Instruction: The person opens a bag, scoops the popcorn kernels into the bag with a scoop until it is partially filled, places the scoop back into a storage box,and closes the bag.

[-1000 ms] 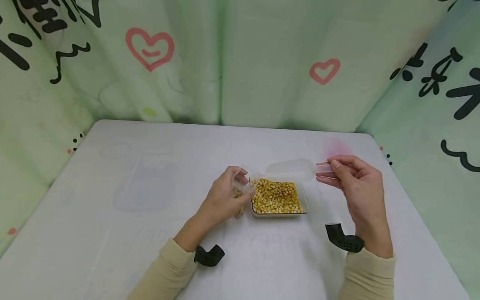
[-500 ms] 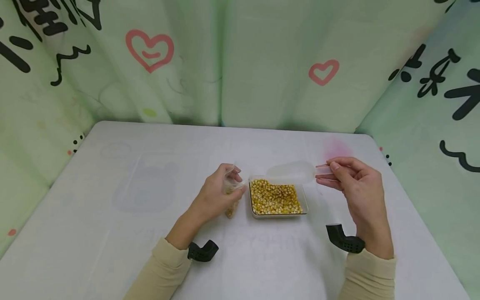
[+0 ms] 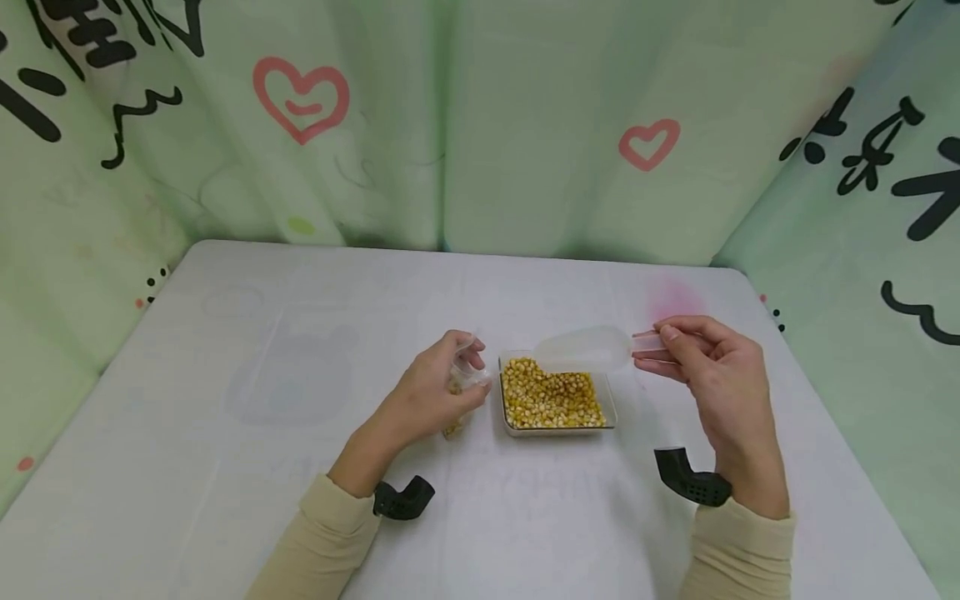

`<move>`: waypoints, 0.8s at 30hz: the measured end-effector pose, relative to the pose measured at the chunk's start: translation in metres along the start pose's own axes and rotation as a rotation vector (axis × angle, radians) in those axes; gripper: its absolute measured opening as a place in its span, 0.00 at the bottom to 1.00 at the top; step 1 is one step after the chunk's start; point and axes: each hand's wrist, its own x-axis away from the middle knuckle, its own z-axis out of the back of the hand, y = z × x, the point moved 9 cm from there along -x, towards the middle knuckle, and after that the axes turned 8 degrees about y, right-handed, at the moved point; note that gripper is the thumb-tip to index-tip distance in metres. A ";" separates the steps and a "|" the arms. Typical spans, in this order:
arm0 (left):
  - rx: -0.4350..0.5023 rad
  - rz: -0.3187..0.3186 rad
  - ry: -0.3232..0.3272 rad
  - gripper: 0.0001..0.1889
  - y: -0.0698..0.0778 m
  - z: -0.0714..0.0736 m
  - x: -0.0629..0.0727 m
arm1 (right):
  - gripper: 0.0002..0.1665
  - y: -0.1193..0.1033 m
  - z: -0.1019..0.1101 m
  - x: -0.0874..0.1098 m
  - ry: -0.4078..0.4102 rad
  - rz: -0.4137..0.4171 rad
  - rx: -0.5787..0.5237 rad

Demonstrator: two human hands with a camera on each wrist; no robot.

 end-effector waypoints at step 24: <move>-0.045 -0.084 0.035 0.26 0.009 0.000 0.001 | 0.18 0.005 0.004 0.000 -0.023 -0.044 0.082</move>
